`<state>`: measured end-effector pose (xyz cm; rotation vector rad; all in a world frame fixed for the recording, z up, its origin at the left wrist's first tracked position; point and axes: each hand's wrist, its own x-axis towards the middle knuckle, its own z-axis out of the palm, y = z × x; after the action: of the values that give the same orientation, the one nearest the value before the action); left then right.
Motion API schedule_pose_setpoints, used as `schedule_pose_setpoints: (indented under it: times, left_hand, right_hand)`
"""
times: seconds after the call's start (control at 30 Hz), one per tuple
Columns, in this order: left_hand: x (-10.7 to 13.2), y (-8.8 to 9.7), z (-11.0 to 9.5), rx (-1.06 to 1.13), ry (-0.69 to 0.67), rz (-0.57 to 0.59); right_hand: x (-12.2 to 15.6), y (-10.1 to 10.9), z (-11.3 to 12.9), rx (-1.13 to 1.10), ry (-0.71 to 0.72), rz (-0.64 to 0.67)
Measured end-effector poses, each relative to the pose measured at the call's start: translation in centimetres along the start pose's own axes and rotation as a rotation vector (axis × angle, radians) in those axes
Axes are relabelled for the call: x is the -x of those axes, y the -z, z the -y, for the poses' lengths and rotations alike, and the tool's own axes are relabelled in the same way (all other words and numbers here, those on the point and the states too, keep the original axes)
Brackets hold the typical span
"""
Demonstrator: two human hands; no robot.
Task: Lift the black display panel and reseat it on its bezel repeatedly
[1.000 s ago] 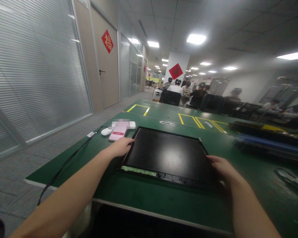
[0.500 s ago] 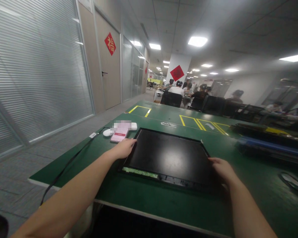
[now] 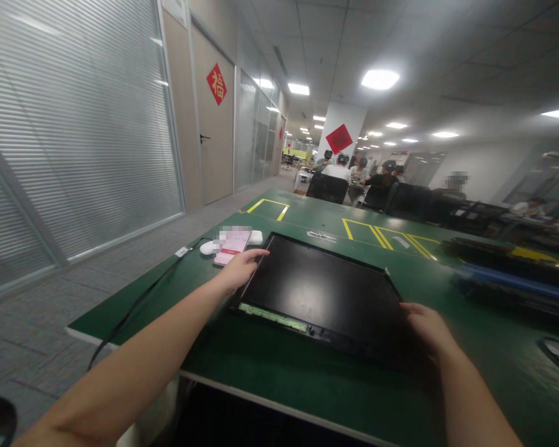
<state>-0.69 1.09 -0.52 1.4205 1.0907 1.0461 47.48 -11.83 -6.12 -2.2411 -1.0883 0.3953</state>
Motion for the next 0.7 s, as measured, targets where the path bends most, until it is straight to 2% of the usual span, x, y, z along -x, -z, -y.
schedule_pose_setpoints:
  times: [0.17, 0.4, 0.57, 0.7]
  left_hand:
    - [-0.4, -0.5, 0.3, 0.143, 0.097, -0.018]
    - [-0.5, -0.7, 0.3, 0.244, 0.184, -0.103]
    - [0.0, -0.8, -0.4, 0.370, 0.318, -0.036]
    - [0.3, -0.9, -0.8, 0.414, 0.363, -0.014]
  right_hand:
    - [-0.1, 0.0, -0.2, -0.019, 0.002, 0.018]
    - [-0.4, -0.1, -0.3, 0.009, -0.005, -0.006]
    - [-0.6, -0.3, -0.6, 0.002, -0.008, 0.002]
    - [-0.6, -0.2, -0.5, 0.018, -0.004, -0.013]
